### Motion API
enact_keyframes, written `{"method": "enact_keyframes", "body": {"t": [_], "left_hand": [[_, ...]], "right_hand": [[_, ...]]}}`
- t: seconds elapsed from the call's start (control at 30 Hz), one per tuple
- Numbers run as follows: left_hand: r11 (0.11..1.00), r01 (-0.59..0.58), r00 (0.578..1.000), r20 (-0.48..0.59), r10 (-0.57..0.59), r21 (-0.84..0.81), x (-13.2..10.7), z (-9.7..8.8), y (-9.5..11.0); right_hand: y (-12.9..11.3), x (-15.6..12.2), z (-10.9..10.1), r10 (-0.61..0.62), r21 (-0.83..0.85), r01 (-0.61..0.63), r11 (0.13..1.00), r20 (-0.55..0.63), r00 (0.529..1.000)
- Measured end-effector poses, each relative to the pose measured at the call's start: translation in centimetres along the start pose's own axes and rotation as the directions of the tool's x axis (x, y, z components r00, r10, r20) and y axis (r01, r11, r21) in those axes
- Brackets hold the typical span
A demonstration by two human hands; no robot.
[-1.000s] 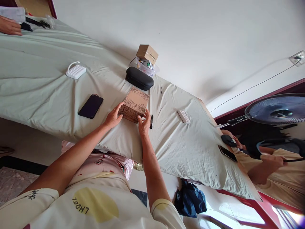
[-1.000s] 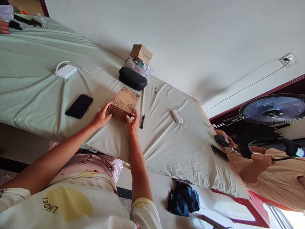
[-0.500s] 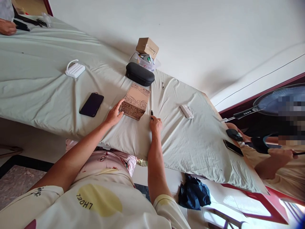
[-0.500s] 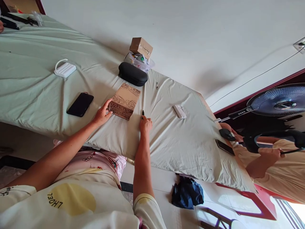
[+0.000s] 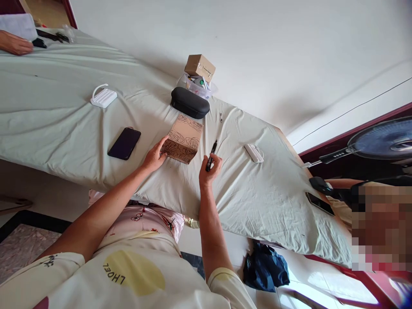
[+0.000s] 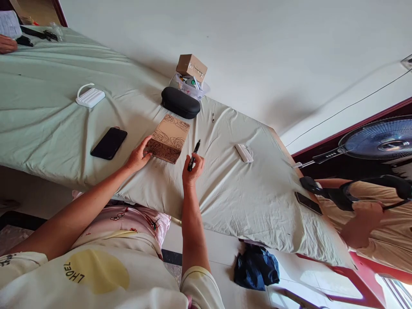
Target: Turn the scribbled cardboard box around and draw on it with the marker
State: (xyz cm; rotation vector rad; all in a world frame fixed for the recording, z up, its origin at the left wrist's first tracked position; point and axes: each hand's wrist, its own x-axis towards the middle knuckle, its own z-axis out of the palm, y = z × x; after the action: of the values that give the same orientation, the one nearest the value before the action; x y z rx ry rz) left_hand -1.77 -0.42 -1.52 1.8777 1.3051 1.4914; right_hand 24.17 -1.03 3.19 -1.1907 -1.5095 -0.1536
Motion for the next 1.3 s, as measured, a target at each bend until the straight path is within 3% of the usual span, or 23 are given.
{"method": "enact_keyframes", "body": {"t": [0.07,0.13,0.27,0.37,0.57,0.67,0.8,0.9,1.0,1.17,1.3], "left_hand": [[1.0,0.004,1.0,0.008,-0.003,-0.024,0.0,0.1,-0.1],[0.999,0.006,1.0,0.01,-0.006,-0.034,0.0,0.1,-0.2],[0.999,0.003,1.0,0.003,-0.003,-0.036,0.0,0.0,0.2],[0.999,0.009,1.0,0.002,-0.009,-0.046,0.0,0.0,0.4],[0.999,0.01,1.0,0.01,-0.01,-0.031,0.0,-0.1,0.5],[1.0,0.009,1.0,0.005,-0.009,-0.012,0.0,-0.1,0.4],[1.0,-0.008,1.0,0.004,0.008,-0.011,0.0,0.0,0.3],[1.0,-0.012,1.0,-0.001,0.012,-0.005,0.0,0.1,0.3],[1.0,-0.025,1.0,0.008,0.025,-0.006,0.0,0.1,0.4],[0.999,-0.05,0.998,0.032,0.05,-0.001,0.1,0.0,0.5],[0.999,-0.039,0.998,0.05,0.037,0.035,0.2,-0.1,0.5]], "right_hand": [[-1.1,-0.7,-0.1,-0.121,0.044,0.12,0.992,0.036,0.992],[-2.1,-1.3,0.1,-0.246,0.088,0.235,0.968,0.142,0.959],[-3.6,-2.0,0.8,-0.412,0.101,0.407,0.908,0.395,0.821],[-4.0,-2.0,1.1,-0.445,0.089,0.465,0.881,0.491,0.748],[-3.9,-1.3,0.9,-0.364,0.076,0.394,0.916,0.572,0.735],[-3.6,-0.9,0.5,-0.298,0.06,0.324,0.944,0.579,0.759],[-2.5,-0.5,-0.1,-0.157,-0.023,0.195,0.98,0.504,0.849],[-1.4,-0.3,-0.5,-0.031,-0.083,0.066,0.994,0.367,0.93],[-0.8,-0.2,-0.9,0.051,-0.063,-0.04,0.997,0.182,0.982],[-0.7,0.1,-0.8,0.07,0.029,-0.071,0.997,0.029,0.997],[-0.2,0.6,-0.4,0.127,-0.031,-0.124,0.992,0.142,0.982]]}}
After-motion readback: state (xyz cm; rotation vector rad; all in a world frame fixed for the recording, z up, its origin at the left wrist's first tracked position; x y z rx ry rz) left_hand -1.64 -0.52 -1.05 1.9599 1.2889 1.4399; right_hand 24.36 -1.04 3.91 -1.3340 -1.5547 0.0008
